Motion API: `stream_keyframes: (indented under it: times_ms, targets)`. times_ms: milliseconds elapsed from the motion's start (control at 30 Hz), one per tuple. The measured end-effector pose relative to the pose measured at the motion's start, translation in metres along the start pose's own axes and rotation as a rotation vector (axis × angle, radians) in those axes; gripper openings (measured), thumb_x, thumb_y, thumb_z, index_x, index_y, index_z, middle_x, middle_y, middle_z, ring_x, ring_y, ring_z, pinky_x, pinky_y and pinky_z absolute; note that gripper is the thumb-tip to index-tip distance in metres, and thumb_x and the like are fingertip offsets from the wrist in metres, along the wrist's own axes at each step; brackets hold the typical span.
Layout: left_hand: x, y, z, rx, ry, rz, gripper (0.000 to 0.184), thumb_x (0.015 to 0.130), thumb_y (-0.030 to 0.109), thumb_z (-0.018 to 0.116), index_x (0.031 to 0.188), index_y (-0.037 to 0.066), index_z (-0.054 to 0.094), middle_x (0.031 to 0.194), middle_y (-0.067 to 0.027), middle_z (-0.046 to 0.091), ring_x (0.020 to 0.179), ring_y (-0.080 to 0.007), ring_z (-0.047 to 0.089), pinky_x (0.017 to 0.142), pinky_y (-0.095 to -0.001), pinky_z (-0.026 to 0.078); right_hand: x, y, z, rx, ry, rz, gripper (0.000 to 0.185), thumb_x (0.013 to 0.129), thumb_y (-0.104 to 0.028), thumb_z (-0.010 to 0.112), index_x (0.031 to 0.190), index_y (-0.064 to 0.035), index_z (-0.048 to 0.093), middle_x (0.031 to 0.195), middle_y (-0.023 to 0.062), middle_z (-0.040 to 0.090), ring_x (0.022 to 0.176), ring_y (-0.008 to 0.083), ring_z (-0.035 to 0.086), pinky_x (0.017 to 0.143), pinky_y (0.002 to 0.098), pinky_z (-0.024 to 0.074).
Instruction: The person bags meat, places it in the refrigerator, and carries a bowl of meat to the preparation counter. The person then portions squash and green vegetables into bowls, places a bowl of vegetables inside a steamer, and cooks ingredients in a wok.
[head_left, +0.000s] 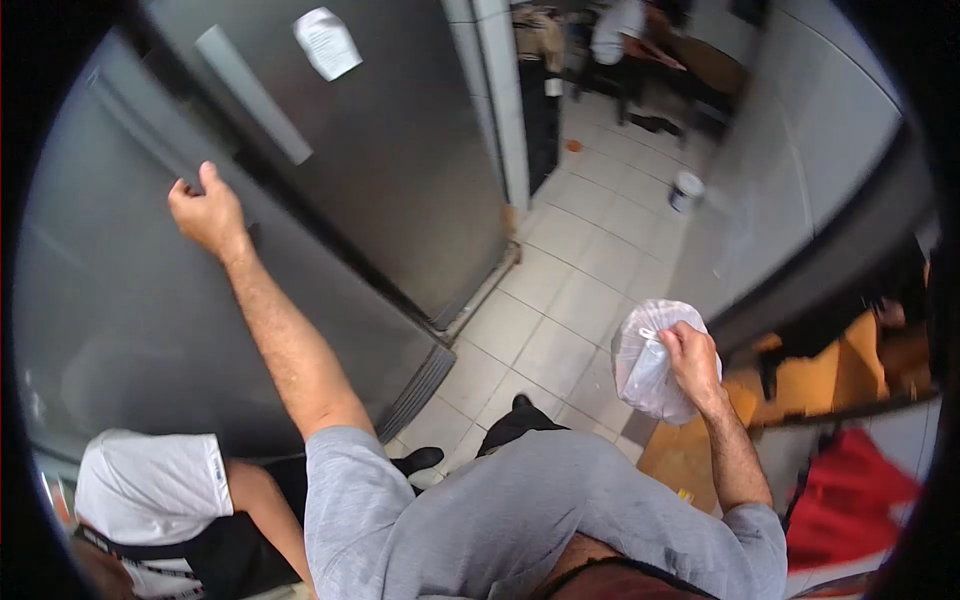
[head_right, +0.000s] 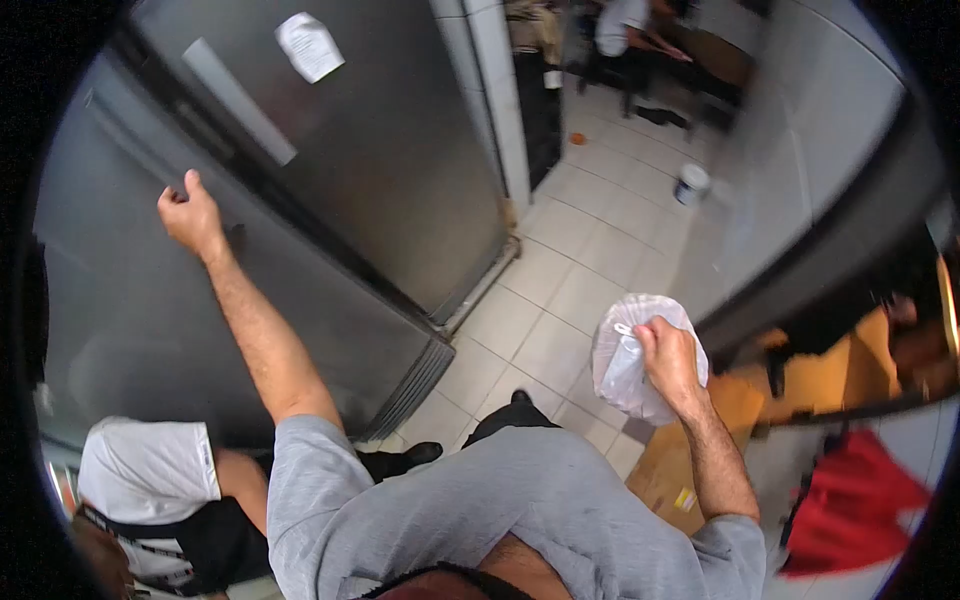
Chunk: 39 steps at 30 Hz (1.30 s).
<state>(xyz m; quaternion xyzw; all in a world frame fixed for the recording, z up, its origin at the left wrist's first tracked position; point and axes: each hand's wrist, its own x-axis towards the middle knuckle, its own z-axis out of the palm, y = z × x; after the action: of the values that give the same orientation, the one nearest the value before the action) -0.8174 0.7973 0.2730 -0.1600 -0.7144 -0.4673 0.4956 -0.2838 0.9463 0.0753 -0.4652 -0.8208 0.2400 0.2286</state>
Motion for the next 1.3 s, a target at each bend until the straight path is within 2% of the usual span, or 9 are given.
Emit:
stream_keyframes:
  times_ms: [100,333,567,633,1000,1033,1133,1233,1300]
  targets:
    - [0.007,0.002,0.004,0.056,0.031,-0.002,0.040,0.075,0.023,0.067,0.100,-0.006,0.056,0.080,-0.0131,0.060,0.074,-0.0246,0.058,0.071,-0.0352,0.047,0.073,-0.008,0.022,0.074,-0.075,-0.054,0.020,0.084,-0.018,0.059,0.077,0.0008,0.059,0.064,0.0203,0.057,0.060,0.0350,0.059,0.054,0.0403,0.0440]
    - [0.004,0.003,0.012,-0.173,0.125,-0.156,0.031,0.075,0.010,0.070,0.095,-0.008,0.056,0.076,-0.0031,0.053,0.069,-0.0099,0.047,0.064,-0.0238,0.043,0.214,-0.047,0.080,0.155,-0.242,-0.259,0.020,0.083,-0.017,0.060,0.076,0.0020,0.058,0.062,0.0191,0.056,0.054,0.0305,0.054,0.053,0.0380,0.0423]
    - [-0.023,0.040,-0.041,-0.316,0.402,-0.143,0.021,0.083,0.009,0.064,0.096,-0.004,0.054,0.085,-0.0024,0.052,0.078,-0.0091,0.047,0.072,-0.0222,0.041,0.336,-0.131,0.156,0.210,-0.544,-0.513,0.020,0.083,-0.018,0.060,0.076,0.0005,0.060,0.064,0.0188,0.059,0.060,0.0332,0.059,0.056,0.0399,0.0446]
    - [-0.048,0.033,-0.102,-0.130,0.379,-0.043,0.024,0.090,0.016,0.054,0.105,-0.003,0.053,0.097,-0.0081,0.057,0.095,-0.0145,0.053,0.084,-0.0264,0.041,0.360,-0.147,0.175,0.205,-0.628,-0.697,0.020,0.083,-0.018,0.060,0.076,0.0001,0.060,0.065,0.0194,0.059,0.062,0.0350,0.060,0.057,0.0416,0.0449]
    - [-0.096,0.100,-0.253,-0.105,0.682,-0.126,0.051,0.095,0.035,0.040,0.126,-0.005,0.042,0.124,-0.0135,0.049,0.111,-0.0201,0.047,0.097,-0.0313,0.034,0.395,-0.300,0.193,0.397,-1.011,-1.484,0.029,0.084,-0.023,0.057,0.074,0.0044,0.056,0.072,0.0223,0.057,0.068,0.0364,0.057,0.062,0.0437,0.0427]
    - [-0.098,0.107,-0.251,-0.094,0.696,-0.115,0.051,0.095,0.035,0.040,0.126,-0.005,0.042,0.124,-0.0135,0.049,0.111,-0.0201,0.047,0.097,-0.0313,0.034,0.389,-0.321,0.180,0.427,-1.095,-1.506,0.028,0.084,-0.022,0.057,0.075,0.0042,0.056,0.072,0.0221,0.057,0.069,0.0366,0.057,0.062,0.0435,0.0430]
    - [-0.100,0.146,-0.186,0.981,0.872,0.031,0.050,0.093,0.030,0.046,0.130,-0.002,0.037,0.131,-0.0130,0.041,0.117,-0.0234,0.041,0.101,-0.0357,0.028,0.371,-0.381,0.165,0.621,-1.247,-1.651,0.026,0.084,-0.021,0.060,0.077,0.0040,0.057,0.061,0.0118,0.056,0.059,0.0114,0.051,0.056,0.0325,0.0431]
    - [-0.145,0.133,-0.099,0.768,0.505,0.370,0.057,0.091,0.033,0.048,0.136,0.005,0.027,0.132,-0.0136,0.037,0.123,-0.0216,0.036,0.102,-0.0388,0.029,0.343,-0.448,0.135,0.705,-1.317,-1.805,0.029,0.082,-0.023,0.062,0.073,0.0040,0.057,0.058,0.0091,0.052,0.058,0.0100,0.047,0.054,0.0318,0.0407]
    - [-0.174,0.117,-0.041,0.705,0.258,0.311,0.110,0.063,0.065,0.066,0.141,0.011,0.011,0.143,-0.0173,0.010,0.132,-0.0326,0.018,0.104,-0.0519,0.021,0.323,-0.494,0.107,0.770,-1.257,-1.980,0.030,0.081,-0.025,0.063,0.074,0.0039,0.060,0.062,0.0097,0.056,0.061,0.0108,0.051,0.057,0.0309,0.0428]
